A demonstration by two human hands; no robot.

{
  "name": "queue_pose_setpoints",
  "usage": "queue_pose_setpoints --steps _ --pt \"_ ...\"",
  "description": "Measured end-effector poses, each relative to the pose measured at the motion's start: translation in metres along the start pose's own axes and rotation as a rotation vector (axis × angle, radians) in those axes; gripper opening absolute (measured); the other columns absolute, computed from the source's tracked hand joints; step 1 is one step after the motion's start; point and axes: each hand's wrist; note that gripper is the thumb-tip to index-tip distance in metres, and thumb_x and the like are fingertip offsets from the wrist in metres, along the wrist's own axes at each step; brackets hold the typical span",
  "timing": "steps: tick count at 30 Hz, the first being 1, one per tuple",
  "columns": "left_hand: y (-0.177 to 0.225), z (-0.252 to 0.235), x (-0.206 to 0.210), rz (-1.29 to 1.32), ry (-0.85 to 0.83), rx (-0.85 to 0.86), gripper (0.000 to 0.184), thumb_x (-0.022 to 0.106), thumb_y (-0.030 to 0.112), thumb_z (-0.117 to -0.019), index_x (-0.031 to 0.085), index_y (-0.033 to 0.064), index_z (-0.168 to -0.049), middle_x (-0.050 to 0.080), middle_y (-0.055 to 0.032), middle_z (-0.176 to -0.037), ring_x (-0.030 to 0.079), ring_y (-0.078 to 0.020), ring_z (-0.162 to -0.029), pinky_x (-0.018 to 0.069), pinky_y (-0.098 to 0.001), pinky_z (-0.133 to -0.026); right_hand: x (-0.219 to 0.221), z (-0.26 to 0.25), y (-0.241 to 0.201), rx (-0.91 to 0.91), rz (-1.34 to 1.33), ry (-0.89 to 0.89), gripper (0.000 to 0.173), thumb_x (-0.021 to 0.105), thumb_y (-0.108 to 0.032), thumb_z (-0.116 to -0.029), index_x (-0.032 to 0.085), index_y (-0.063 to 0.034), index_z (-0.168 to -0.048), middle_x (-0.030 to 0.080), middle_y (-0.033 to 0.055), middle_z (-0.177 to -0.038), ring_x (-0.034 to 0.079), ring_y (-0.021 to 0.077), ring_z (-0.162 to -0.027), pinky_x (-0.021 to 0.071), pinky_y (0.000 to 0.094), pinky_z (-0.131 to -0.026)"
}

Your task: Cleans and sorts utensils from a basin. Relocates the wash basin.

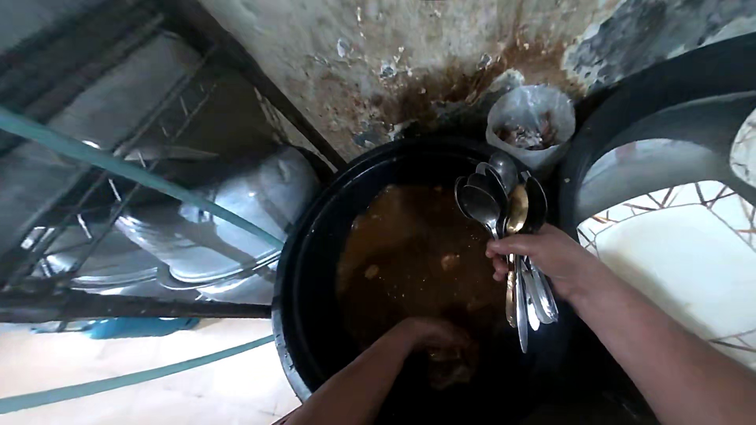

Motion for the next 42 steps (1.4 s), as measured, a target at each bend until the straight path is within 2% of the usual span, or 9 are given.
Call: queue_pose_setpoints --steps 4,11,15,18,23,29,36,39,42 --pt "-0.006 -0.001 0.0 0.143 0.105 -0.07 0.054 0.058 0.05 -0.1014 0.063 0.0036 -0.129 0.065 -0.0135 -0.118 0.063 -0.0221 -0.104 0.0516 -0.0466 -0.092 -0.001 -0.001 0.0 -0.003 -0.01 -0.02 0.01 0.06 0.002 -0.0956 0.06 -0.0006 -0.105 0.066 0.0099 -0.074 0.065 0.0165 -0.058 0.061 0.0312 -0.061" --pt "-0.006 0.03 0.0 0.165 0.161 0.102 0.045 0.051 0.041 -0.1071 0.063 0.0055 -0.131 0.065 -0.0105 -0.122 0.062 -0.0173 -0.109 0.0496 -0.0408 -0.098 0.001 0.001 -0.003 0.012 -0.007 -0.066 0.012 0.054 0.0 -0.0998 0.065 0.0047 -0.1 0.071 0.014 -0.079 0.071 0.0195 -0.066 0.0627 0.0305 -0.066" --pt "-0.01 0.077 -0.006 -0.195 0.439 0.212 0.042 0.043 0.031 -0.1112 0.06 0.0072 -0.14 0.064 -0.0194 -0.134 0.061 -0.0327 -0.125 0.044 -0.0555 -0.109 -0.002 -0.001 0.0 -0.068 -0.007 -0.145 0.014 0.052 0.001 -0.0993 0.066 0.0031 -0.099 0.073 0.0128 -0.082 0.072 0.0196 -0.068 0.0638 0.0324 -0.067" --pt "-0.038 0.094 -0.005 -0.167 0.79 0.181 0.035 0.048 0.026 -0.1096 0.067 0.0126 -0.135 0.066 -0.013 -0.134 0.062 -0.0299 -0.125 0.0457 -0.0535 -0.109 -0.006 -0.001 0.003 -0.212 0.042 -0.187 0.015 0.053 -0.004 -0.0943 0.067 -0.0014 -0.091 0.069 0.0075 -0.072 0.066 0.013 -0.058 0.06 0.0266 -0.059" --pt "-0.072 0.092 0.035 -0.394 0.89 -0.115 0.036 0.055 0.032 -0.104 0.068 0.0218 -0.136 0.045 -0.0032 -0.16 0.02 -0.037 -0.156 0.01 -0.0747 -0.118 -0.013 0.006 0.007 -0.26 0.001 -0.165 0.022 0.052 -0.017 -0.0941 0.067 -0.0067 -0.081 0.061 0.0003 -0.062 0.059 0.0076 -0.054 0.0548 0.0232 -0.056" --pt "-0.045 0.076 0.055 -0.267 0.946 0.138 0.035 0.053 0.017 -0.1044 0.066 0.0116 -0.137 0.056 -0.0144 -0.147 0.049 -0.0317 -0.14 0.0405 -0.0471 -0.117 -0.017 0.056 -0.005 -0.241 -0.218 -0.158 0.025 0.04 -0.016 -0.1005 0.064 -0.0101 -0.096 0.058 -0.0022 -0.07 0.057 0.0059 -0.056 0.055 0.0225 -0.058" --pt "0.007 -0.001 0.023 -0.405 0.805 0.052 0.044 0.057 0.005 -0.1003 0.057 0.0112 -0.144 0.042 -0.0153 -0.158 0.045 -0.0452 -0.14 0.0471 -0.0634 -0.105 -0.099 0.142 -0.048 -0.331 0.495 0.288 0.015 0.062 -0.001 -0.0827 0.062 -0.0023 -0.097 0.066 0.0055 -0.072 0.064 0.0136 -0.056 0.057 0.0269 -0.054" --pt "0.011 -0.009 0.023 -0.446 0.768 -0.034 0.044 0.056 0.003 -0.1001 0.057 0.0098 -0.144 0.043 -0.0143 -0.158 0.045 -0.0456 -0.14 0.0485 -0.0626 -0.104 -0.144 0.164 -0.03 -0.128 0.907 0.527 0.038 0.073 -0.004 -0.0884 0.059 0.0071 -0.122 0.068 0.0215 -0.098 0.068 0.0313 -0.08 0.057 0.0514 -0.075" --pt "0.009 -0.006 0.031 -0.516 0.693 -0.051 0.05 0.055 0.003 -0.1006 0.048 0.008 -0.149 0.038 -0.0189 -0.16 0.042 -0.0481 -0.141 0.0466 -0.0648 -0.105 -0.176 0.173 0.005 0.004 1.184 0.482 0.054 0.072 -0.013 -0.0918 0.052 0.0093 -0.137 0.064 0.034 -0.115 0.065 0.0474 -0.106 0.0492 0.0662 -0.093"
Point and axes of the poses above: each hand's wrist, its own z-axis away from the middle knuckle, its own x-axis out of the palm, y = z × x
